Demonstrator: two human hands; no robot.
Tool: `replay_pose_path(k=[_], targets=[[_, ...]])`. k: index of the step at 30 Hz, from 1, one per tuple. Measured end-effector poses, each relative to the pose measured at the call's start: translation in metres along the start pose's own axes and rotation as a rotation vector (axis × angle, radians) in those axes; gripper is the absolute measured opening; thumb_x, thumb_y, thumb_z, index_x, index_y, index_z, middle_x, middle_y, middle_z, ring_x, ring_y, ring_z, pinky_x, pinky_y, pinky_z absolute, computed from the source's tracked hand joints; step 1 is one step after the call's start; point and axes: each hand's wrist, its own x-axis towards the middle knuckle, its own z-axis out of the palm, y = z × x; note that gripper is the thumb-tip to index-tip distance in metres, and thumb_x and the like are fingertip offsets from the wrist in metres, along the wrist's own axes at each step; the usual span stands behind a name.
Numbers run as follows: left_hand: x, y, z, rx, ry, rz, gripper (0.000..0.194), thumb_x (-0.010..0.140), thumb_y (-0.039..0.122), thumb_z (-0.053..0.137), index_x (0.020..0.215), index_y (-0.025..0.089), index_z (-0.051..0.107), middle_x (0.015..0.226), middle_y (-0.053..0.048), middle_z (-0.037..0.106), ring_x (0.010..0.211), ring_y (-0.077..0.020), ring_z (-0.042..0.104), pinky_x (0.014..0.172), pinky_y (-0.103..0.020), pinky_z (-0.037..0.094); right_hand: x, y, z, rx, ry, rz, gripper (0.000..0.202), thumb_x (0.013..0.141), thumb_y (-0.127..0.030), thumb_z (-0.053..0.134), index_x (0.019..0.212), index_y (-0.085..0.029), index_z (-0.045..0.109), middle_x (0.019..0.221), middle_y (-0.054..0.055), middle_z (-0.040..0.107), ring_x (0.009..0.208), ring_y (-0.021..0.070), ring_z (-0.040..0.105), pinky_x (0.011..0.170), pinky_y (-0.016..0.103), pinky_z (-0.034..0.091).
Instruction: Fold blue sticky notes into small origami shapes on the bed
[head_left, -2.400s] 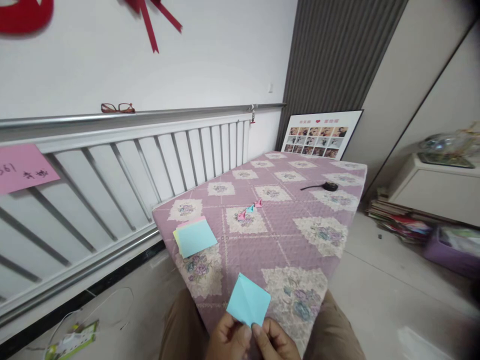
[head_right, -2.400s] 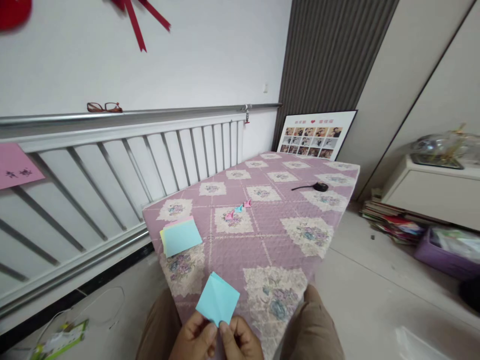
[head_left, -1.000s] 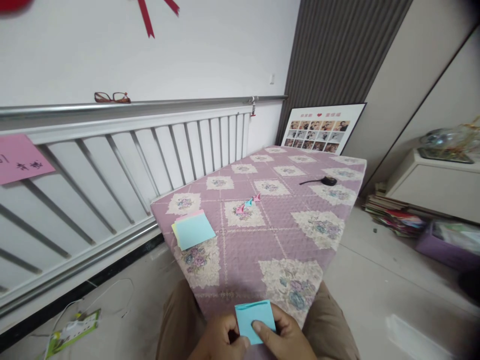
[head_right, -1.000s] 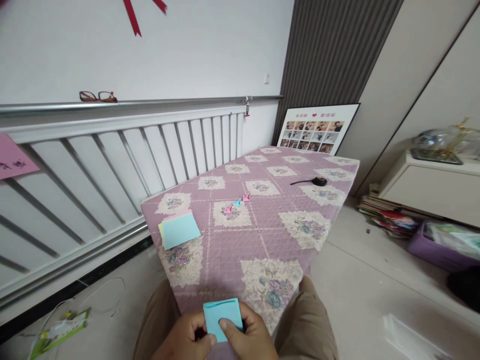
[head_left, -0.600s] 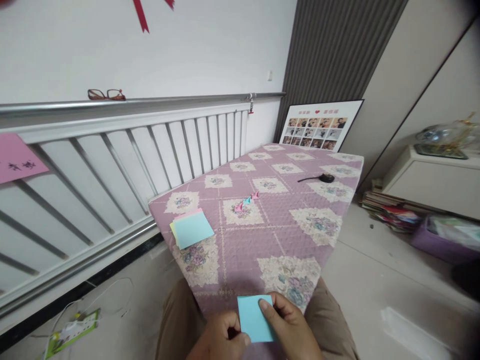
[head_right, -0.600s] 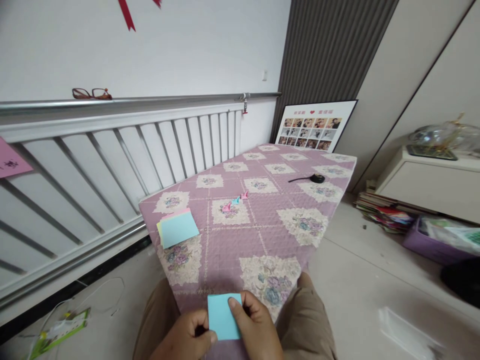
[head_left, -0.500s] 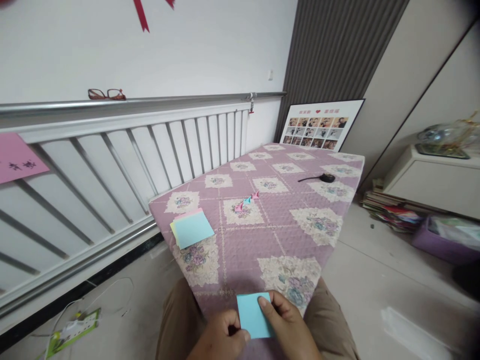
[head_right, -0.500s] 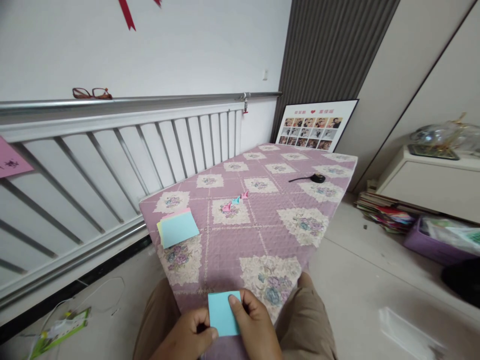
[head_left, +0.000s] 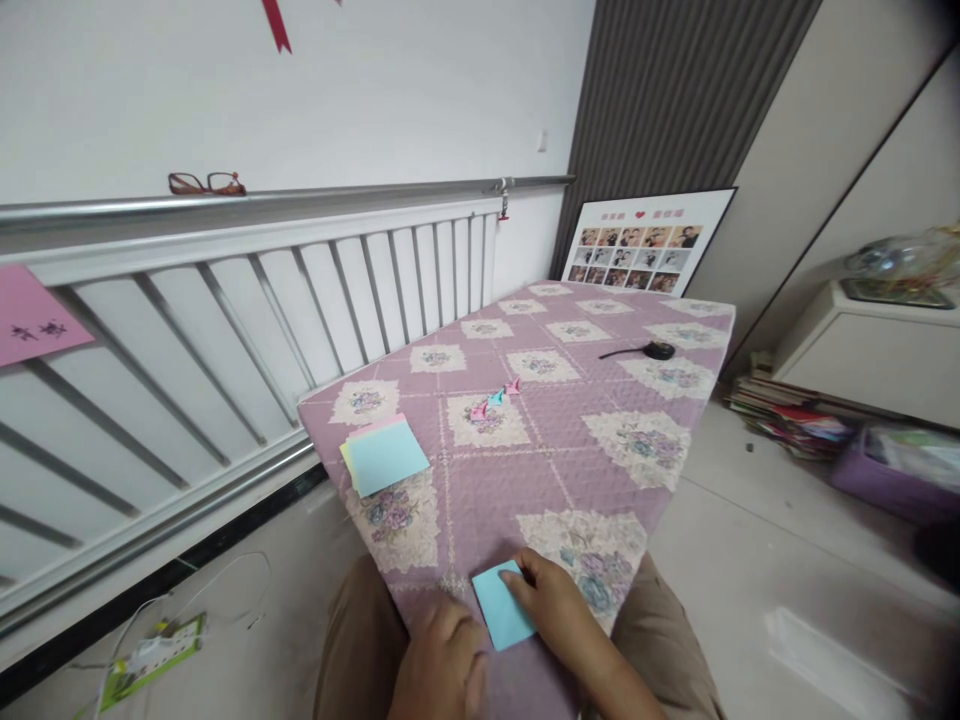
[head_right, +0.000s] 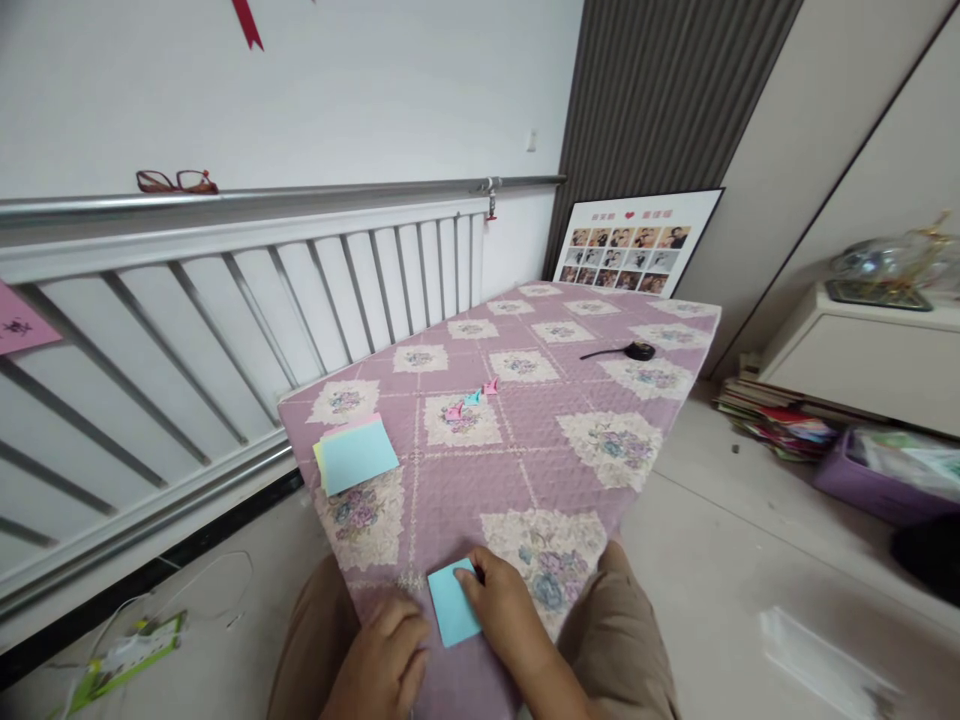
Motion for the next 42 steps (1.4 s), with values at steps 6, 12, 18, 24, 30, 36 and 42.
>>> replay_pose_path(k=[6, 12, 18, 24, 30, 36, 42], targets=[[0.002, -0.006, 0.039, 0.254, 0.162, 0.372, 0.044, 0.074, 0.026, 0.069, 0.116, 0.02, 0.057, 0.113, -0.004, 0.063, 0.11, -0.0236, 0.053, 0.095, -0.035, 0.044, 0.003, 0.005, -0.001, -0.121, -0.005, -0.04, 0.013, 0.075, -0.028, 0.052, 0.065, -0.022, 0.055, 0.056, -0.006, 0.051, 0.056, 0.014, 0.048, 0.056, 0.026, 0.034], [0.006, -0.012, 0.051, 0.298, 0.349, 0.45, 0.035, 0.075, 0.036, 0.069, 0.106, 0.02, 0.06, 0.105, -0.002, 0.066, 0.105, -0.0219, 0.056, 0.092, -0.034, 0.046, -0.001, 0.015, -0.002, -0.452, 0.164, -0.234, 0.031, 0.074, -0.015, 0.055, 0.103, -0.022, 0.062, 0.094, 0.006, 0.064, 0.087, 0.0236, 0.056, 0.075, 0.033, 0.04], [0.01, -0.012, 0.043, 0.302, 0.233, 0.464, 0.028, 0.077, 0.034, 0.065, 0.102, 0.023, 0.061, 0.104, -0.001, 0.066, 0.108, -0.0222, 0.054, 0.097, -0.036, 0.041, -0.018, 0.011, 0.012, -0.661, 0.126, -0.485, 0.012, 0.085, -0.018, 0.055, 0.079, -0.025, 0.062, 0.081, 0.0, 0.062, 0.079, 0.0185, 0.055, 0.074, 0.032, 0.037], [0.012, -0.02, 0.037, 0.278, 0.284, 0.47, 0.039, 0.083, 0.041, 0.053, 0.115, 0.019, 0.058, 0.108, -0.006, 0.064, 0.105, -0.0216, 0.056, 0.096, -0.032, 0.04, -0.02, 0.021, 0.014, -0.574, 0.124, -0.421, 0.013, 0.08, -0.016, 0.061, 0.086, -0.028, 0.064, 0.086, -0.002, 0.064, 0.083, 0.0177, 0.057, 0.078, 0.032, 0.037], [0.019, -0.023, 0.033, 0.38, 0.413, 0.41, 0.051, 0.077, 0.052, 0.051, 0.113, 0.018, 0.06, 0.117, -0.009, 0.062, 0.113, -0.0276, 0.051, 0.102, -0.04, 0.027, -0.021, 0.02, 0.012, -0.555, 0.097, -0.413, 0.017, 0.079, -0.02, 0.065, 0.094, -0.029, 0.064, 0.091, -0.002, 0.066, 0.089, 0.0184, 0.058, 0.084, 0.034, 0.036], [0.016, -0.028, 0.028, 0.541, 0.351, 0.472, 0.052, 0.075, 0.049, 0.054, 0.119, 0.021, 0.057, 0.126, -0.008, 0.058, 0.118, -0.0262, 0.045, 0.101, -0.04, 0.022, -0.026, 0.038, -0.003, -0.655, 0.159, -0.407, 0.027, 0.08, -0.024, 0.064, 0.106, -0.032, 0.061, 0.104, 0.0, 0.066, 0.1, 0.0234, 0.058, 0.092, 0.043, 0.03], [0.011, -0.031, 0.027, 0.561, 0.276, 0.461, 0.065, 0.072, 0.051, 0.06, 0.133, 0.032, 0.044, 0.132, -0.01, 0.052, 0.12, -0.0314, 0.043, 0.095, -0.045, 0.027, -0.022, 0.047, -0.023, -0.604, 0.227, -0.221, 0.011, 0.085, -0.028, 0.056, 0.092, -0.028, 0.064, 0.094, 0.003, 0.066, 0.091, 0.0239, 0.059, 0.08, 0.04, 0.038]])
